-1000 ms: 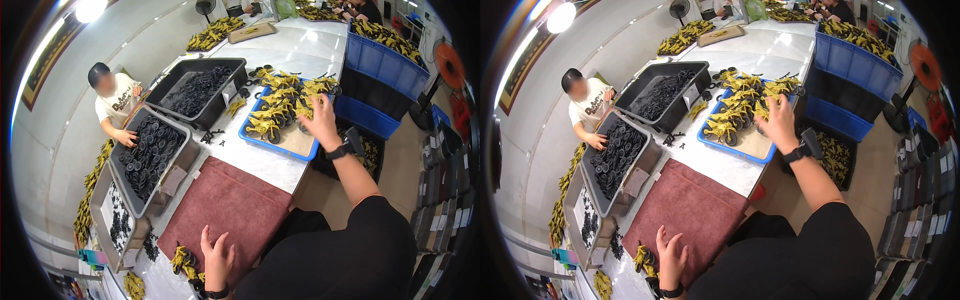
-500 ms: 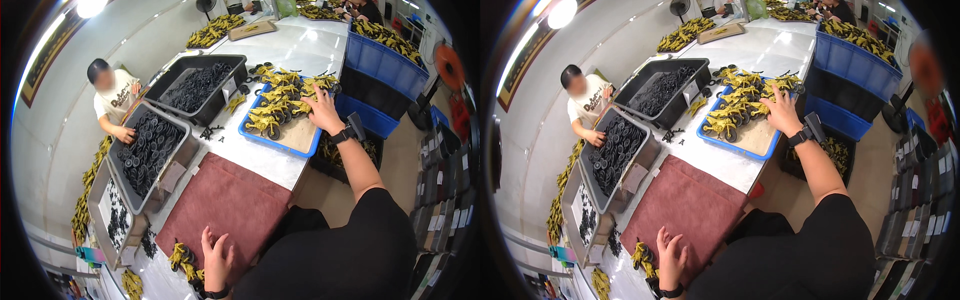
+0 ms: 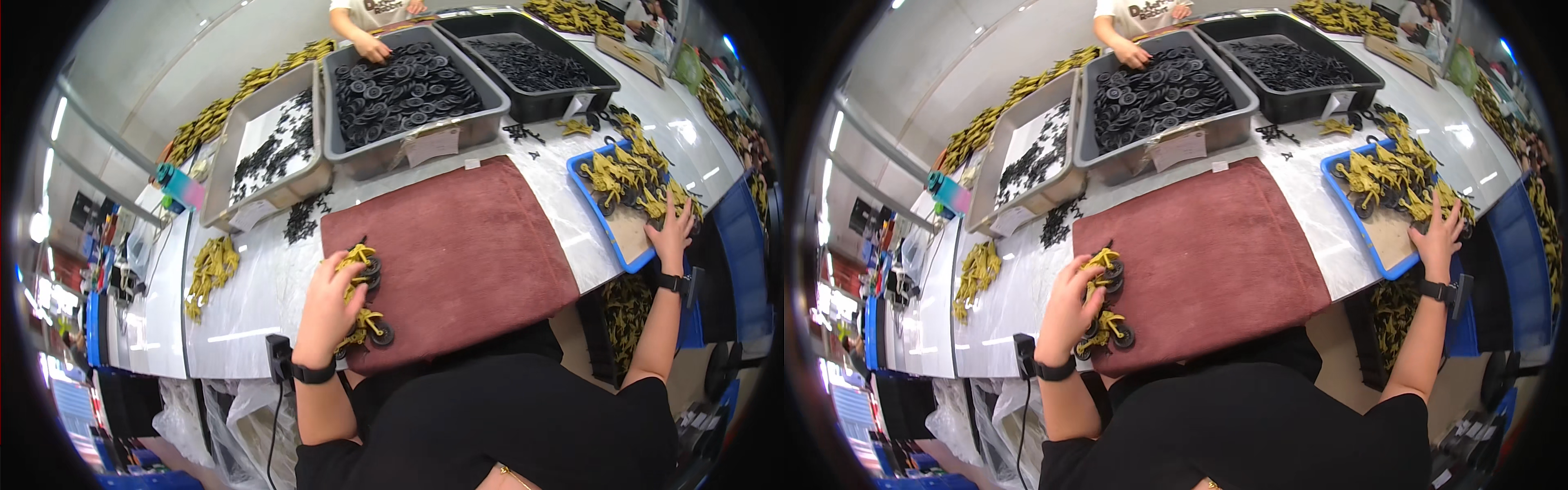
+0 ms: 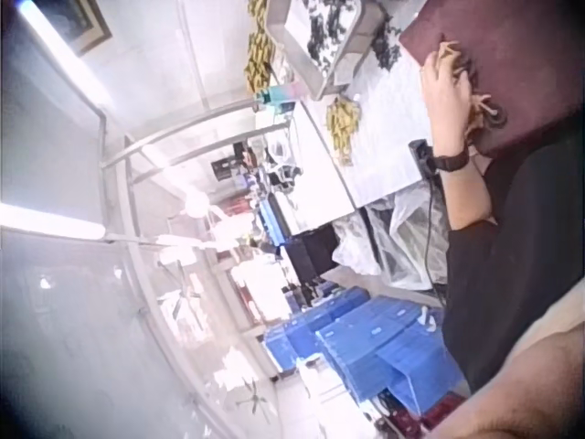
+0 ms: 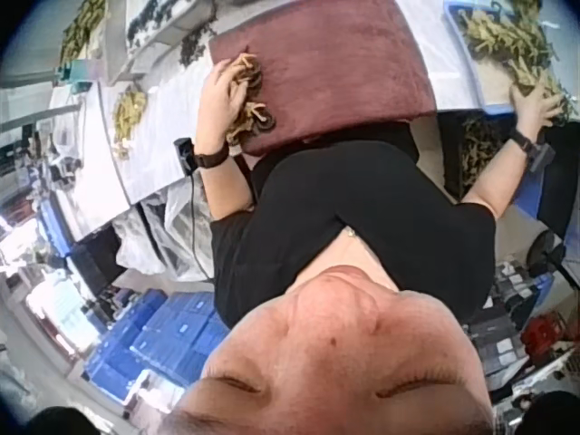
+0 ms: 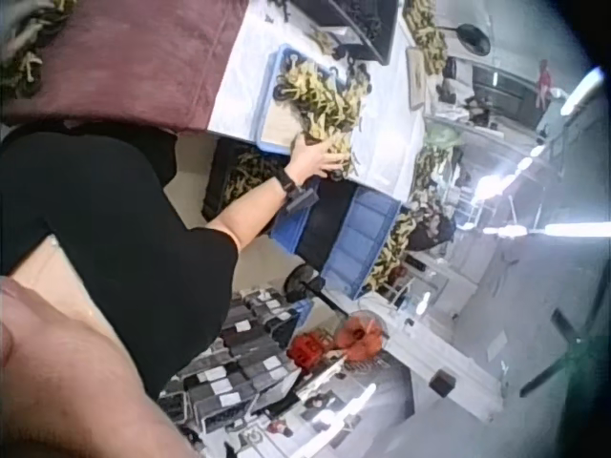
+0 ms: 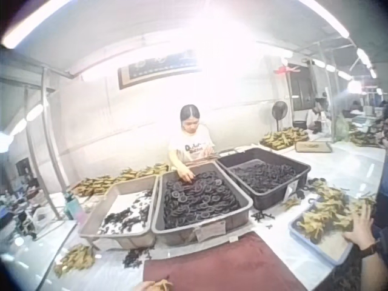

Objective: Assembling small model motorcycles by attaching plastic wheels and body components.

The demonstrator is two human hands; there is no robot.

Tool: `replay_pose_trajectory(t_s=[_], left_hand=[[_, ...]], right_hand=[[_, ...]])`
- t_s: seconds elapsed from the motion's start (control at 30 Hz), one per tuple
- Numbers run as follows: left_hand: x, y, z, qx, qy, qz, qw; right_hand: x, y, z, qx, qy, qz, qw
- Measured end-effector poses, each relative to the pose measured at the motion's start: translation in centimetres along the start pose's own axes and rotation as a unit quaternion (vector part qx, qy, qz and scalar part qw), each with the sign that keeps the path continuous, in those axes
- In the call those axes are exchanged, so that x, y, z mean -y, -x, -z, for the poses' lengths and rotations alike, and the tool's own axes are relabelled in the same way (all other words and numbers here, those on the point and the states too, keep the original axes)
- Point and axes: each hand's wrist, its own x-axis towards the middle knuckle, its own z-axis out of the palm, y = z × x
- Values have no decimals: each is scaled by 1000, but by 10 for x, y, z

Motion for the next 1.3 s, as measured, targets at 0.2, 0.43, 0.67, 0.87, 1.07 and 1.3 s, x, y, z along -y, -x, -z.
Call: replay_pose_trajectory(t_s=[0.2,0.43,0.67,0.87,1.07,1.3], left_hand=[[41,-3,3,17,-55,10,998],[75,-16,5,178,40,7,983],[92,-29,4,226,126,115,959],[89,-14,18,145,92,128,977],[39,14,14,-91,154,257,950],[-8,30,-19,56,-19,269,961]], right_hand=[[18,11,20,28,-20,18,999],[41,34,23,-217,-150,108,958],[190,114,86,-58,-476,243,843],[305,192,127,332,-517,403,678],[349,233,122,369,-382,503,682],[364,248,124,372,-350,508,693]])
